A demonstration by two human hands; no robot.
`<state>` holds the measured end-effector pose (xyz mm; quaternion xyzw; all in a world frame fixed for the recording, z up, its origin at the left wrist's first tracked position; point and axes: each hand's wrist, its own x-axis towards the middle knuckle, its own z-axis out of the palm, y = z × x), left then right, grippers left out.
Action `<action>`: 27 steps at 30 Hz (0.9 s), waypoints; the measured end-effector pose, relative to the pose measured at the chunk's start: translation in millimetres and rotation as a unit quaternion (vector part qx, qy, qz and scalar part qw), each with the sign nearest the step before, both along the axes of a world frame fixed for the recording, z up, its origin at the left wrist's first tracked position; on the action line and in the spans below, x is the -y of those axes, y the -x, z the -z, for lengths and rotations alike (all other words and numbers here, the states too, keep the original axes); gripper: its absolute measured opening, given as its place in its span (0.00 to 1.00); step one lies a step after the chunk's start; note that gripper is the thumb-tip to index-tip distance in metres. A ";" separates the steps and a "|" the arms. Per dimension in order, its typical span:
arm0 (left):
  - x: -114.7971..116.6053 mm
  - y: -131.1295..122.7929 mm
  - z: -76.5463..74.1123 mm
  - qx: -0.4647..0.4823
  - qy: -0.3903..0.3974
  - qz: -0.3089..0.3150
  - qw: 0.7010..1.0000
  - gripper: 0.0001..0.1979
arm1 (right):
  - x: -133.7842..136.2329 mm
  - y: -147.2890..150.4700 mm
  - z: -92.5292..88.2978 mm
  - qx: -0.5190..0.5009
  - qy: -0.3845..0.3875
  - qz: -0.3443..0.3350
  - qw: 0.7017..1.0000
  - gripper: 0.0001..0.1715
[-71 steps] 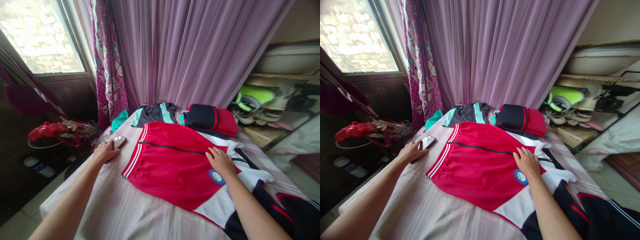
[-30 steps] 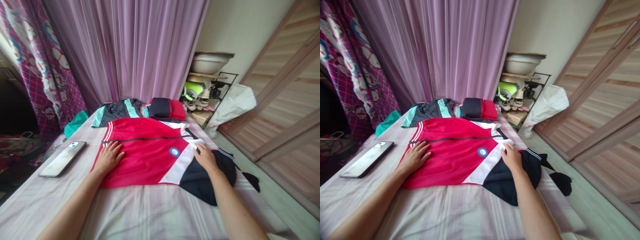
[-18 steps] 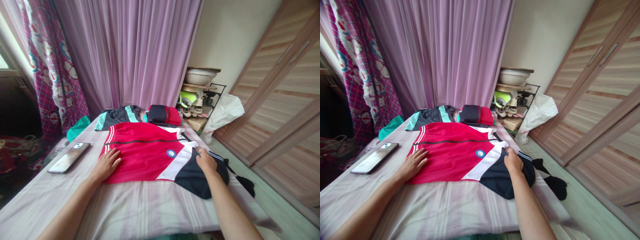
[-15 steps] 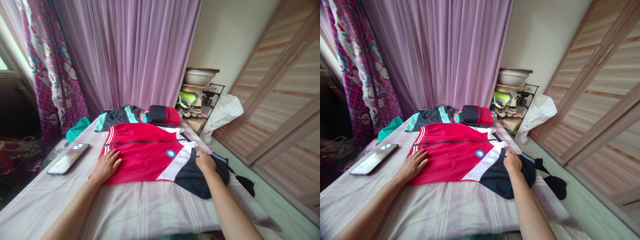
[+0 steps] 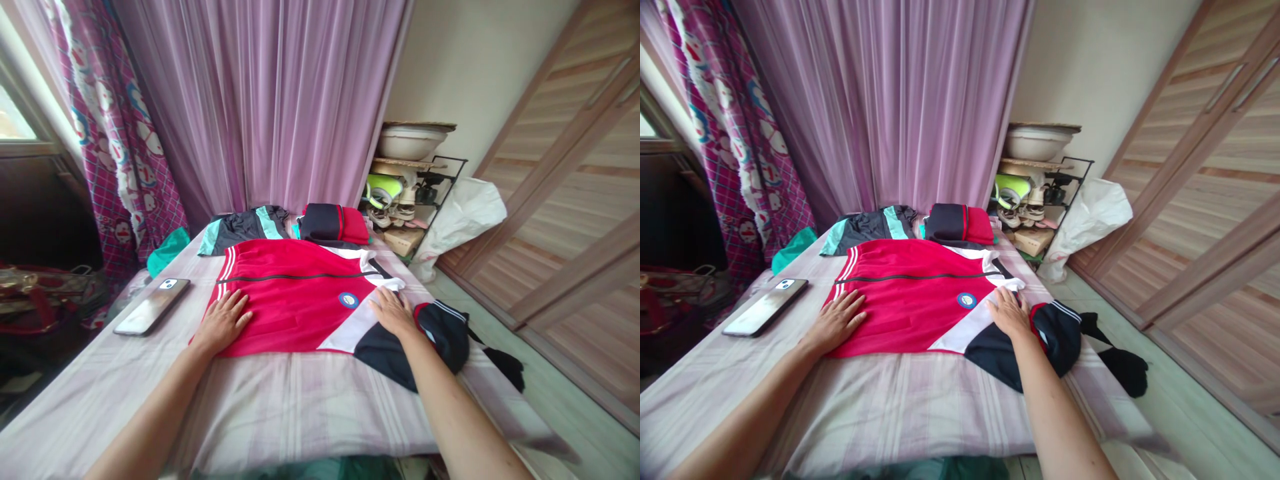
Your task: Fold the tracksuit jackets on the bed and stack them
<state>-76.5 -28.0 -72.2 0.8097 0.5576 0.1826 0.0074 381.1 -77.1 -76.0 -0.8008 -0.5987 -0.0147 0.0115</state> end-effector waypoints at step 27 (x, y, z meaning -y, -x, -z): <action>31.8 1.7 -22.9 0.046 -0.069 -0.023 0.996 0.20 | 37.2 112.5 -35.6 -0.302 -0.042 -0.382 0.873 0.05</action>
